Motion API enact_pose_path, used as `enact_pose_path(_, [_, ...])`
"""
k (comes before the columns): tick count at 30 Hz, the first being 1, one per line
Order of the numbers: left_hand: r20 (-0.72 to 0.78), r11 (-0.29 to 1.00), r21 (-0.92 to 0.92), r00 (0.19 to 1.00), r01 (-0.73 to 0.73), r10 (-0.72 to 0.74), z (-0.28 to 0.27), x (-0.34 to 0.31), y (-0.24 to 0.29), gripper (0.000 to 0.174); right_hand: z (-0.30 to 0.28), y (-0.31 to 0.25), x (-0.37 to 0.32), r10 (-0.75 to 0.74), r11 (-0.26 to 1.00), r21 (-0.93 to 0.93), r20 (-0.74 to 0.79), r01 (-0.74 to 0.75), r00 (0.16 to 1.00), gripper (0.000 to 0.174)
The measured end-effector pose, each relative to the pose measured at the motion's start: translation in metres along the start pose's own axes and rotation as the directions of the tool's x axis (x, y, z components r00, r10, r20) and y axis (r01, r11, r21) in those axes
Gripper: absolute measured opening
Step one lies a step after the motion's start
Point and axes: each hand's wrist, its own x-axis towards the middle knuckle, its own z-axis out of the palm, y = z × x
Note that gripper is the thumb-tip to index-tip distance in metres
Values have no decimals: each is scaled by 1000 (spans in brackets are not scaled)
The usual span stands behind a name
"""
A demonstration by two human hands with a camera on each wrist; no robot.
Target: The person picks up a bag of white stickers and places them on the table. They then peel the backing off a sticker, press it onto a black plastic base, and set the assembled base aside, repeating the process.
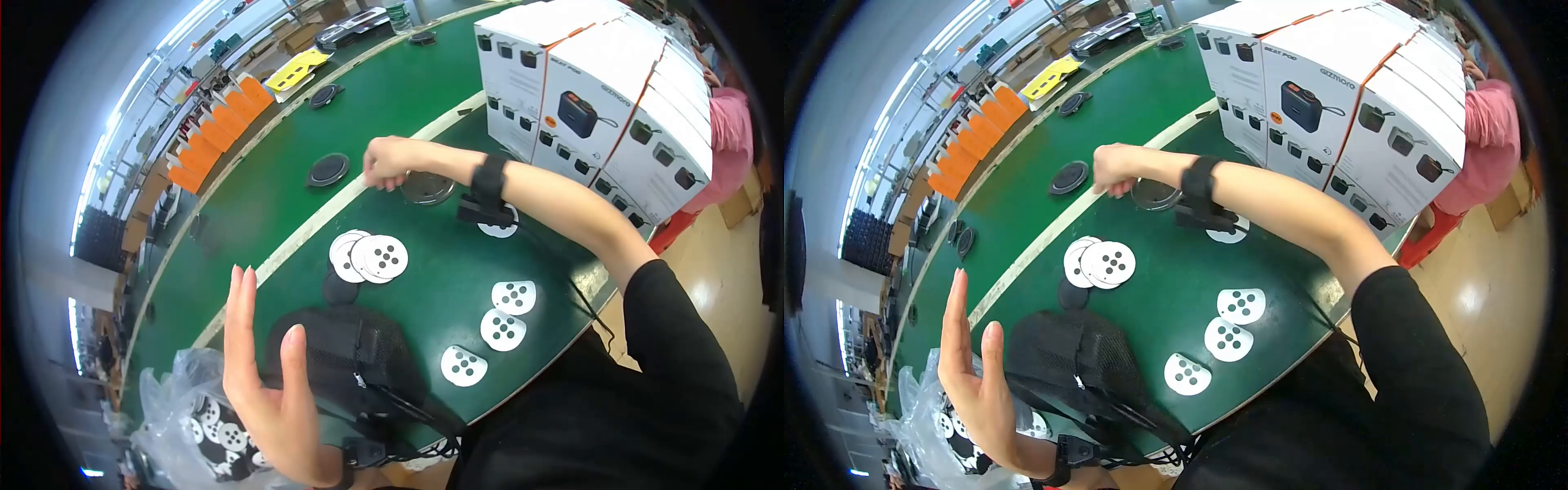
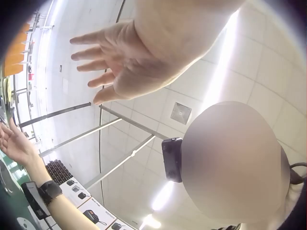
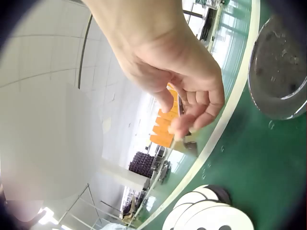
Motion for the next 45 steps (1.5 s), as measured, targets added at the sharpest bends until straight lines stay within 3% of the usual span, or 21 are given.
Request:
enact_pose_path(2, [16, 1000, 5, 1000, -8, 7, 1, 0, 1, 48, -4, -2, -32, -134, 859, -512, -210, 8, 968, 40])
enact_pose_path(5, [57, 1000, 27, 998, -15, 13, 5, -1, 2, 48, -1, 21, -44, -50, 721, -639, -432, -267, 901, 50])
enact_pose_path(8, [81, 998, 51, 996, -27, 23, 6, 1, 2, 48, -16, 19, -50, 231, 795, -545, -133, -266, 964, 54])
enact_pose_path(9, [88, 998, 60, 996, -26, 21, 6, 1, 2, 48, -14, 16, -56, 202, 734, -631, -149, -251, 968, 56])
enact_pose_path(12, [86, 999, 38, 996, -9, 5, 7, 1, 0, 48, 10, 8, -61, -162, 711, -700, -246, -60, 956, 56])
enact_pose_path(14, [106, 999, 49, 994, -23, 18, 10, 0, 1, 48, 27, -3, -62, -285, 866, -431, -4, 255, 959, 55])
enact_pose_path(16, [129, 997, 71, 991, -44, 34, 14, 1, 2, 48, 54, -20, -75, -205, 896, -384, 92, 225, 974, 55])
enact_pose_path(19, [152, 993, 103, 987, -59, 43, 17, -1, 4, 46, 80, -21, -83, -298, 900, -355, -74, 254, 952, 51])
enact_pose_path(25, [207, 990, 124, 978, -63, 36, 24, -2, 1, 49, 62, -25, -91, -263, 945, -247, -187, 213, 947, 40])
enact_pose_path(29, [191, 996, 85, 981, -2, -14, 27, 0, -1, 67, 21, -46, -111, -359, 929, 67, -84, 365, 929, 25])
enact_pose_path(30, [165, 998, 59, 985, 30, -40, 29, 1, -1, 72, 11, -49, -117, -423, 873, 241, -54, 423, 904, 20])
enact_pose_path(31, [165, 997, -25, 984, 75, -70, 30, 2, -5, 86, 0, -61, -128, -409, 826, 435, 24, 359, 912, 17])
enact_pose_path(32, [169, 940, -305, 980, 156, -107, 33, 3, -4, 89, -4, -65, -136, -467, 697, 632, 42, 338, 883, 16])
enact_pose_path(34, [288, 636, -694, 940, 337, -185, 27, 3, 12, 87, -10, -79, -156, -511, 525, 782, -26, 336, 859, 16])
enact_pose_path(35, [183, 574, -781, 969, 246, -167, 31, 0, 19, 83, -7, -85, -165, -521, 433, 836, -73, 337, 850, 17])
enact_pose_path(36, [173, 556, -801, 975, 223, -142, 32, -7, 20, 60, -5, -92, -173, -512, 361, 883, -82, 301, 855, 16])
enact_pose_path(38, [-12, 660, -740, 979, 130, -206, 40, -14, 19, 49, 0, -97, -183, -534, 169, 977, -22, 133, 845, 16])
enact_pose_path(40, [-76, 644, -764, 987, 31, -138, 45, -14, 19, 44, 8, -101, -194, -524, 134, 991, 70, 1, 849, 15])
enact_pose_path(42, [-192, 729, -685, 963, 8, -191, 55, -15, 36, 52, 18, -106, -200, -508, 10, 992, 114, -127, 853, 13])
enact_pose_path(44, [-160, 704, -710, 970, 16, -183, 59, -17, 46, 60, 27, -109, -203, -461, -51, 996, 47, -79, 886, 13])
enact_pose_path(45, [-144, 691, -722, 973, 21, -180, 60, -17, 48, 65, 27, -108, -205, -440, -9, 1000, 18, -25, 898, 14])
